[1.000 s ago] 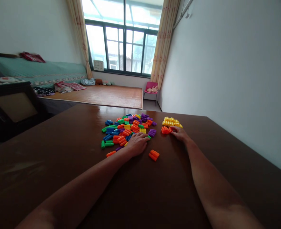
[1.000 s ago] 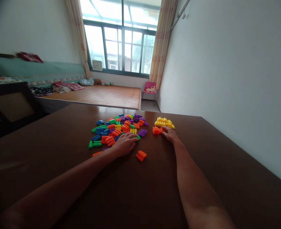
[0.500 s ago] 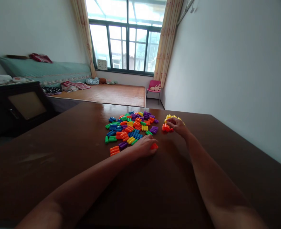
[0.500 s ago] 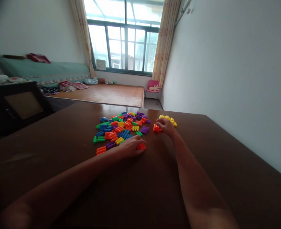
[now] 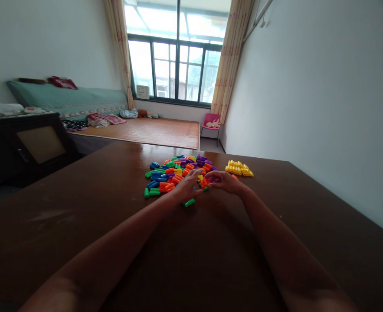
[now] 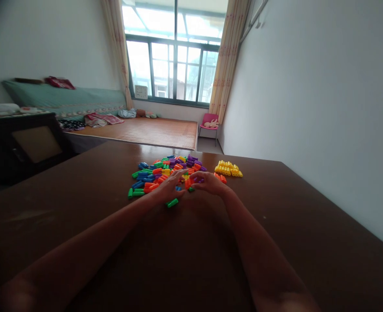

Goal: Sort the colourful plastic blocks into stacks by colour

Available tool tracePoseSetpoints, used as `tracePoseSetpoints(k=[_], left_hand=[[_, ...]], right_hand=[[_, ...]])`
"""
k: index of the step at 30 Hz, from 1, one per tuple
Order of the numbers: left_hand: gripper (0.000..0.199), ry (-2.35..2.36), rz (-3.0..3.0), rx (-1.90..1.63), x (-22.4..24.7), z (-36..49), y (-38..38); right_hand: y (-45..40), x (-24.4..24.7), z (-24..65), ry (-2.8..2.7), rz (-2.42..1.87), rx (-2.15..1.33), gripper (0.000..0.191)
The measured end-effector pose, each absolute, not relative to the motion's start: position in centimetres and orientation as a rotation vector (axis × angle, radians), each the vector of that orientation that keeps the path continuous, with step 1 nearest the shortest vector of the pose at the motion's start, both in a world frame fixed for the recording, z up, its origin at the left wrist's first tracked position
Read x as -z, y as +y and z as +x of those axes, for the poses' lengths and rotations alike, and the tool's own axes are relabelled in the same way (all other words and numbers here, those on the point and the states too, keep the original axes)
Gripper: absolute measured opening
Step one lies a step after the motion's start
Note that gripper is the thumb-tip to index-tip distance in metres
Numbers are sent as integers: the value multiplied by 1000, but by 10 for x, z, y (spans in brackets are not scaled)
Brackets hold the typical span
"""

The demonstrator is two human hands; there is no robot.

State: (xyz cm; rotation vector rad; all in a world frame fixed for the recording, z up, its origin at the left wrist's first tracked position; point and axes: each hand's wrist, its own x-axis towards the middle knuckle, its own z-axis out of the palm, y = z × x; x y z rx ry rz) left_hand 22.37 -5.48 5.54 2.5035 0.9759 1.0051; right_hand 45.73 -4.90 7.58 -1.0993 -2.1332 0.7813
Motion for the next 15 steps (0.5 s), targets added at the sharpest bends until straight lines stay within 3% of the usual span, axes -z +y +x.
tracePoseSetpoints(k=[6, 15], left_hand=[[46, 1145, 2453, -1232, -73, 197, -31], [34, 1174, 2481, -1242, -63, 190, -20]], right_hand=[[-25, -48, 554, -1444, -1391, -531, 53], [-18, -16, 570, -1523, -1492, -610, 36]])
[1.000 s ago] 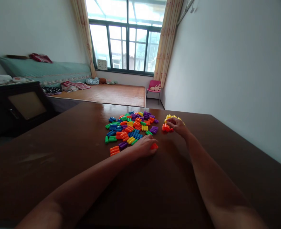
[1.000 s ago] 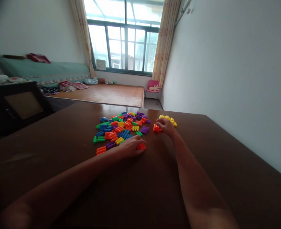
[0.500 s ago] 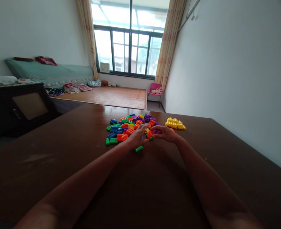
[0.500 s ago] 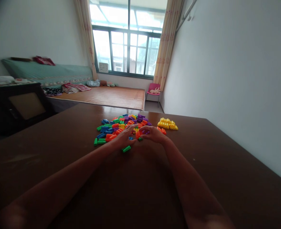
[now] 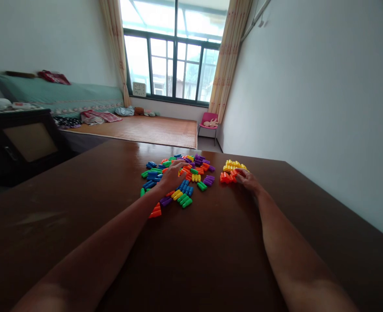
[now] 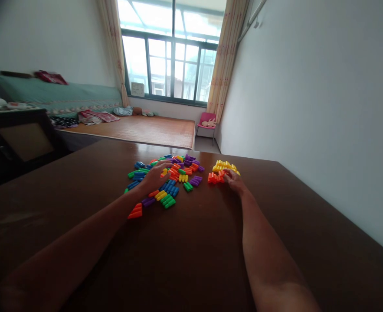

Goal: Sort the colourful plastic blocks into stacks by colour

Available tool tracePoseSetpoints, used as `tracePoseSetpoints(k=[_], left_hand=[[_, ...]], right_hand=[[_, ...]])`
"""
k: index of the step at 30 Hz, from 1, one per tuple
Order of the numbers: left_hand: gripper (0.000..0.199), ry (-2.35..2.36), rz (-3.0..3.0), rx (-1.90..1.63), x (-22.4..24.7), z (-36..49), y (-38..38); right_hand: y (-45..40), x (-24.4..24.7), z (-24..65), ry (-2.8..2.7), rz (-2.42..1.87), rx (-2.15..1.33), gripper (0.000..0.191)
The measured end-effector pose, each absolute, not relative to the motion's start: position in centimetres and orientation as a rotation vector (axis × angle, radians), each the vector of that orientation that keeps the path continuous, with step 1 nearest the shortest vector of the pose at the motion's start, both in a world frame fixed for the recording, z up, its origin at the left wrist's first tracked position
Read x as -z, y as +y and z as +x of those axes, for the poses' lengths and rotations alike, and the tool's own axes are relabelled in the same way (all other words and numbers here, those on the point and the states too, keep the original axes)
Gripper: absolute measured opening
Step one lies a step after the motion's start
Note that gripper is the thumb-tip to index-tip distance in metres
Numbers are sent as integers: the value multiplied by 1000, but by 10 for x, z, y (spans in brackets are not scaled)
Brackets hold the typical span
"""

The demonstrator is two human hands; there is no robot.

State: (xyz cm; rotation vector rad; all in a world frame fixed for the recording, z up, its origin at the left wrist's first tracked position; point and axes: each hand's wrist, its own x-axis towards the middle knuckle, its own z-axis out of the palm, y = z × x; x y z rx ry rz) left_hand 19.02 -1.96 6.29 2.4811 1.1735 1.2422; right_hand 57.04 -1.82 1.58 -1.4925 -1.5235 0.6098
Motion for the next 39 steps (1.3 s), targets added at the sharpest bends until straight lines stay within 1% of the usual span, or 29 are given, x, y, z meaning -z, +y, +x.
tracePoseSetpoints(k=[3, 6, 8, 11, 13, 19, 22, 25, 27, 30, 32, 35, 39], left_hand=[[32, 1180, 2481, -1228, -64, 190, -20], [30, 1174, 2480, -1224, -68, 185, -18], [30, 1191, 2459, -1232, -71, 180, -15], [30, 1241, 2381, -1259, -75, 171, -10], [30, 1277, 2318, -1263, -74, 165, -6], [30, 1320, 2337, -1267, -61, 152, 3], [28, 1353, 2330, -1264, -59, 148, 6], [27, 1397, 2280, -1251, -61, 144, 9], [28, 1424, 2242, -1258, -61, 141, 12], [29, 1460, 2199, -1269, -58, 135, 16], [28, 1498, 2179, -1255, -56, 131, 16], [28, 1526, 2169, -1175, -55, 126, 16], [25, 1376, 2251, -964, -59, 125, 13]], right_hand=[[-19, -18, 569, -1578, -1502, -708, 35], [-21, -18, 572, -1618, -1516, -725, 36], [-22, -19, 574, -1632, -1524, -708, 42], [-23, -19, 573, -1648, -1499, -669, 56], [-23, -18, 571, -1660, -1482, -664, 61], [-19, -12, 570, -1674, -1538, -667, 54], [-19, -15, 571, -1714, -1582, -557, 62], [-17, -19, 563, -1751, -1663, -275, 75], [-16, -19, 551, -1803, -1712, -110, 73], [-16, -16, 534, -1910, -1749, 3, 60], [-16, -10, 529, -1932, -1774, 26, 54], [-13, -1, 531, -1915, -1794, 21, 52], [-9, 6, 539, -1909, -1753, 6, 51]])
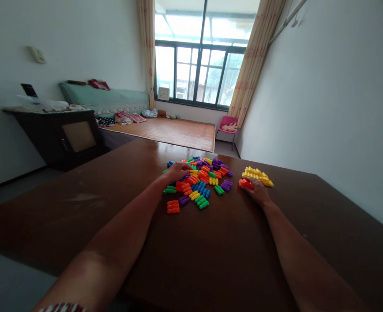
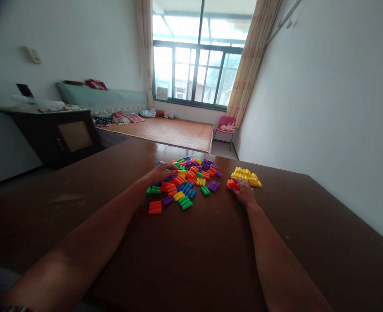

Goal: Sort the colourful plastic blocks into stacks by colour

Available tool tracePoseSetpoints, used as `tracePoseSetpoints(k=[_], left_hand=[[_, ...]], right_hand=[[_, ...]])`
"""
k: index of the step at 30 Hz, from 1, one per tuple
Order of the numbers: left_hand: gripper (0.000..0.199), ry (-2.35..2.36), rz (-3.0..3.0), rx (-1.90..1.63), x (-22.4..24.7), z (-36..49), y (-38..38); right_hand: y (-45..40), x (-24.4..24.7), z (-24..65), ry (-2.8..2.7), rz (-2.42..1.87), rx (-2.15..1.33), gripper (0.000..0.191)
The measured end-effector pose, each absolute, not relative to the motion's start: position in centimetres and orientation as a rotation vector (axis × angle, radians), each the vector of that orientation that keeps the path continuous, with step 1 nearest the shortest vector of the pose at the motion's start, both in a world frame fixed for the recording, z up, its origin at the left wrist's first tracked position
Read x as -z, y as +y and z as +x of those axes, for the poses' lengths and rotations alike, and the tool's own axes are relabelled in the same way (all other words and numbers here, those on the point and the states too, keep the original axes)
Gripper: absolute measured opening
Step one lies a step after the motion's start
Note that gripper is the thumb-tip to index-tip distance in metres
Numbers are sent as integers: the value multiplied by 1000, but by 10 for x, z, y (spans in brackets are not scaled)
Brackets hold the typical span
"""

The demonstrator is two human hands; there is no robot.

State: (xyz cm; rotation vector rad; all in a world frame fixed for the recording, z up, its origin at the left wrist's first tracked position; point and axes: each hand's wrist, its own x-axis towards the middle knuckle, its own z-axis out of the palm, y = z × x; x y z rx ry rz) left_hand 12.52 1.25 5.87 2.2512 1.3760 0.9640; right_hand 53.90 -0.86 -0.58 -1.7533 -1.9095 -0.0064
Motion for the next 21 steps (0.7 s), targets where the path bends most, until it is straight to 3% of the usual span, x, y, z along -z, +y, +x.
tracePoseSetpoints(k=[7, 13, 17, 21], left_hand=[[31, 1175, 2582, -580, -74, 135, -6], [25, 1320, 2579, -176, -102, 131, -20], [34, 1268, 2561, 134, -105, 135, -24], [36, 1273, 2650, 6, -90, 143, -26]], right_hand=[[-15, -20, 526, -1827, -1658, 291, 69], [-31, -41, 495, -1923, -1546, 454, 54], [-38, -42, 480, -2052, -1453, 493, 48], [-40, -44, 468, -2148, -1358, 449, 43]])
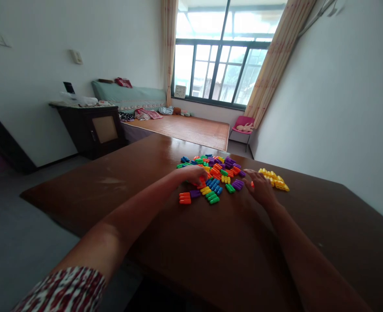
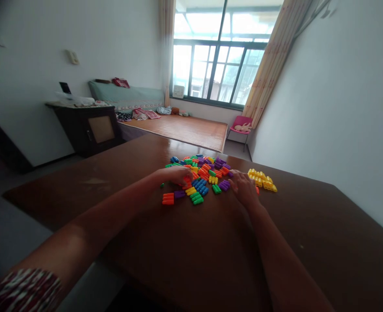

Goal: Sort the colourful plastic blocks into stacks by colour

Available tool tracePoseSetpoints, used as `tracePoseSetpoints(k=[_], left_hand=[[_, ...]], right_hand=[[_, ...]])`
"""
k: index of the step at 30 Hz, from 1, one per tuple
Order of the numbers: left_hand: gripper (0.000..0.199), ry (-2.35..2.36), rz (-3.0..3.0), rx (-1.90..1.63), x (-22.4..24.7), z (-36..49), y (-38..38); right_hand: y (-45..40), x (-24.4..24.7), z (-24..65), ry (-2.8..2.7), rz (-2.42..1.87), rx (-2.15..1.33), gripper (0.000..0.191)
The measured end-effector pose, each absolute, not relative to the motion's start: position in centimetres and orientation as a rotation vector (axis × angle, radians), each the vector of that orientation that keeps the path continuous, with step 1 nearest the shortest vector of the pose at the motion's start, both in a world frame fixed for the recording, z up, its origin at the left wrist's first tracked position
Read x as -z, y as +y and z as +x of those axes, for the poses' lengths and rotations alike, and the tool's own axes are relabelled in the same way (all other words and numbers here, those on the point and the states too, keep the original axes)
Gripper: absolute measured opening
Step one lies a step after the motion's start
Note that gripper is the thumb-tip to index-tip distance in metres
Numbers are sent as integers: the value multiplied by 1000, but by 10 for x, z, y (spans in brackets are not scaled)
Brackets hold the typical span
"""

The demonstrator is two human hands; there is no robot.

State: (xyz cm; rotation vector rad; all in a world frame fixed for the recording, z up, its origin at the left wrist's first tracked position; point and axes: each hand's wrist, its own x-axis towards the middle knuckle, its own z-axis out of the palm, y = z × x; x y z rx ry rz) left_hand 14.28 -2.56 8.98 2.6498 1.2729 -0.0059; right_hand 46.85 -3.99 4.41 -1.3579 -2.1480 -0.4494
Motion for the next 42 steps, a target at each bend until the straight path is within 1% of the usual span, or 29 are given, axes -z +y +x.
tracePoseSetpoints(k=[3, 5, 9, 11, 14, 16, 19, 22, 24, 27, 29, 31, 33, 35, 39, 42], left_hand=[[43, 1243, 2660, -368, -72, 144, -31], [42, 1235, 2608, -590, -62, 140, -35], [38, 1285, 2491, -847, -57, 121, -38], [33, 1350, 2456, -833, -63, 109, -38], [26, 1323, 2519, -550, -72, 97, -40], [29, 1292, 2579, -396, -76, 95, -42], [34, 1337, 2583, -347, -76, 95, -43], [28, 1334, 2450, -420, -76, 95, -41], [22, 1306, 2265, -600, -77, 97, -40], [22, 1080, 1851, -936, -79, 109, -43], [26, 867, 1579, -1025, -79, 123, -48], [33, 735, 1380, -1023, -77, 138, -56], [38, 677, 1243, -1010, -75, 151, -64], [41, 650, 1155, -1002, -75, 159, -71], [44, 667, 1130, -940, -78, 164, -78], [44, 723, 1197, -917, -80, 161, -74]], right_hand=[[-42, -47, 455, -2211, -1262, 393, 40], [-44, -47, 445, -2251, -1206, 359, 38], [-47, -45, 432, -2320, -1155, 319, 37], [-48, -44, 430, -2358, -1153, 311, 39], [-49, -42, 430, -2397, -1161, 313, 39], [-51, -43, 430, -2405, -1165, 319, 38], [-54, -44, 427, -2425, -1151, 315, 35], [-57, -47, 422, -2432, -1120, 279, 34], [-60, -50, 416, -2410, -1085, 210, 32], [-66, -55, 403, -2323, -1029, -11, 34], [-72, -59, 391, -2221, -1000, -210, 42], [-79, -61, 380, -2126, -962, -383, 51], [-84, -62, 370, -2075, -918, -476, 55], [-89, -61, 363, -2044, -901, -477, 54], [-89, -61, 358, -1998, -924, -448, 44], [-74, -68, 377, -1926, -958, -544, 46]])
